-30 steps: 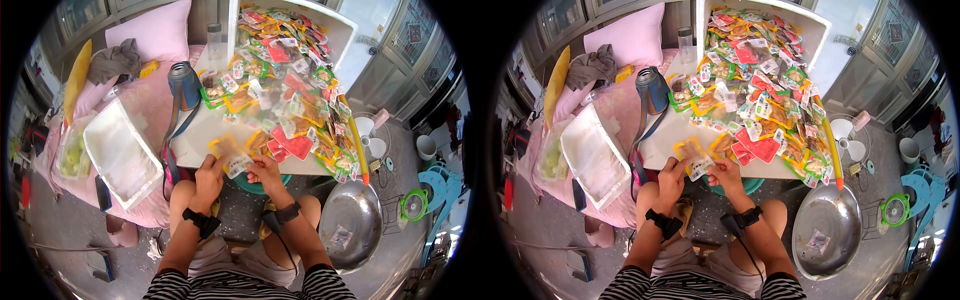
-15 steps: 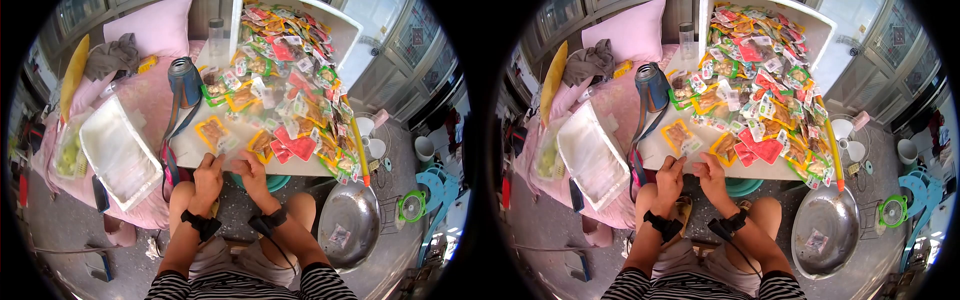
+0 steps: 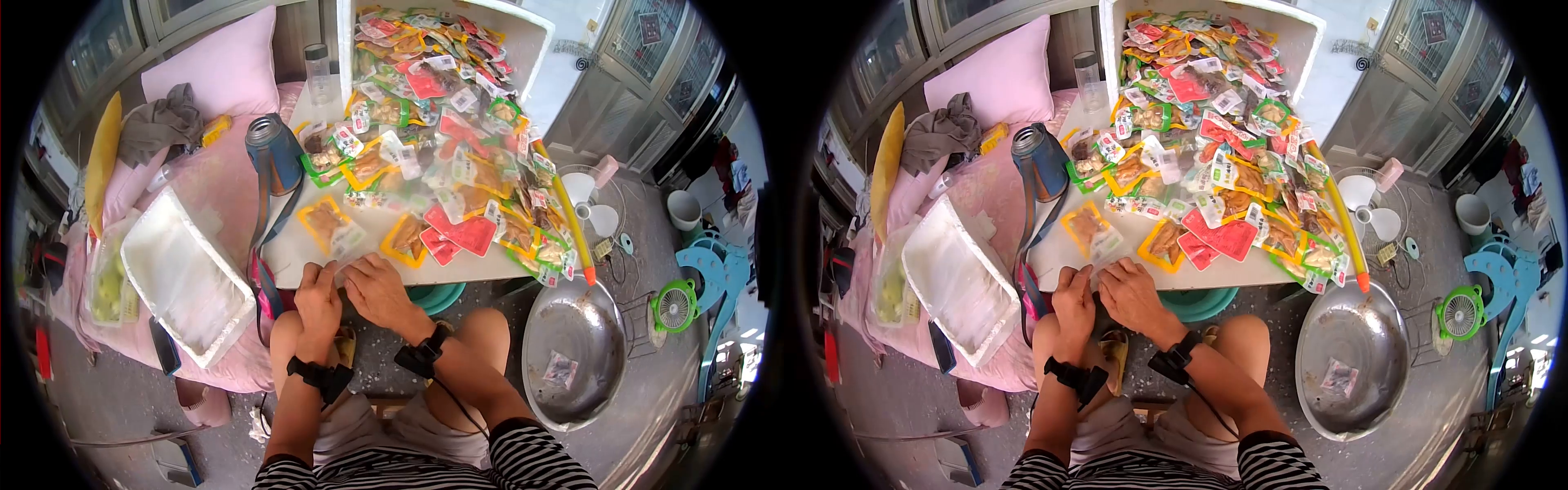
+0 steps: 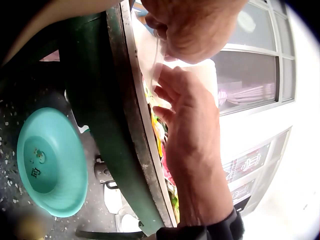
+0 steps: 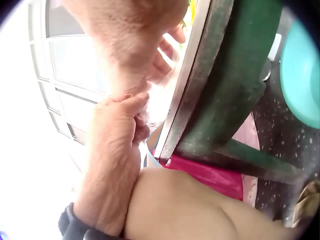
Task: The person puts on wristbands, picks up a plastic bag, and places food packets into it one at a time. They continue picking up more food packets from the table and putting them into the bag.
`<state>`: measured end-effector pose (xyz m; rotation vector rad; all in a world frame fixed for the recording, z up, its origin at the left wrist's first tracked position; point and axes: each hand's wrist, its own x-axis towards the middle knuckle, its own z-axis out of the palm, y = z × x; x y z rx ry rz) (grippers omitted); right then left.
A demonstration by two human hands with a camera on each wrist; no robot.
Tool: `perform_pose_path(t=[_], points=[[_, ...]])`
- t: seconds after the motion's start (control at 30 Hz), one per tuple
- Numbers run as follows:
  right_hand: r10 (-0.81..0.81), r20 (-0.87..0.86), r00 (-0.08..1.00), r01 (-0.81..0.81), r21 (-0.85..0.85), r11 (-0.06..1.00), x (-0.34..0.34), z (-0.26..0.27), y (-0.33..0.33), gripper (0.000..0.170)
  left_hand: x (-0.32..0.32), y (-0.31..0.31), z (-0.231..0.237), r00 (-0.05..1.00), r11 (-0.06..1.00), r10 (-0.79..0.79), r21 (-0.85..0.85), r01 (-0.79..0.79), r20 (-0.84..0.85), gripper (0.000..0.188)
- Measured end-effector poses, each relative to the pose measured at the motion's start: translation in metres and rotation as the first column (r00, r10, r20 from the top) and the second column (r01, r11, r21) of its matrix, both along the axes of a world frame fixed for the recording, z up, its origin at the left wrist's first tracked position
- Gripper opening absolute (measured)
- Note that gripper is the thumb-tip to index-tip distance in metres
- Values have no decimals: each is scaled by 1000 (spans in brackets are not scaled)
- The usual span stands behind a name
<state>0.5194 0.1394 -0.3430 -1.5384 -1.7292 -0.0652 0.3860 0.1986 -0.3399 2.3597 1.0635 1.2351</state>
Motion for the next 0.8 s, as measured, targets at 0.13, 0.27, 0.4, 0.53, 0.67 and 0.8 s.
perform_pose_path(t=[0.13, 0.27, 0.4, 0.53, 0.67, 0.8], points=[[-236, 3, 972, 235, 92, 968, 26, 21, -27, 32, 2, 1, -4, 998, 1000, -9, -26, 11, 68, 25], [-300, 304, 904, 308, 23, 951, 33, 2, -43, 41, 3, -1, -3, 997, 1000, -13, -10, 13, 72, 24], [-57, 157, 986, 64, -41, 997, 22, 2, -56, 38, 2, -2, -2, 997, 999, 12, -32, -10, 80, 24], [-21, -66, 998, 18, -53, 998, 34, 3, -59, 38, 2, 1, -5, 993, 998, 16, -57, -9, 116, 24], [-248, -39, 968, 251, 116, 961, 54, 9, -38, 43, 1, 1, -4, 992, 997, 26, -77, -17, 120, 24], [-310, 153, 938, 300, 85, 950, 66, 15, -17, 75, 2, 1, -9, 990, 1000, 12, -29, -8, 142, 25]])
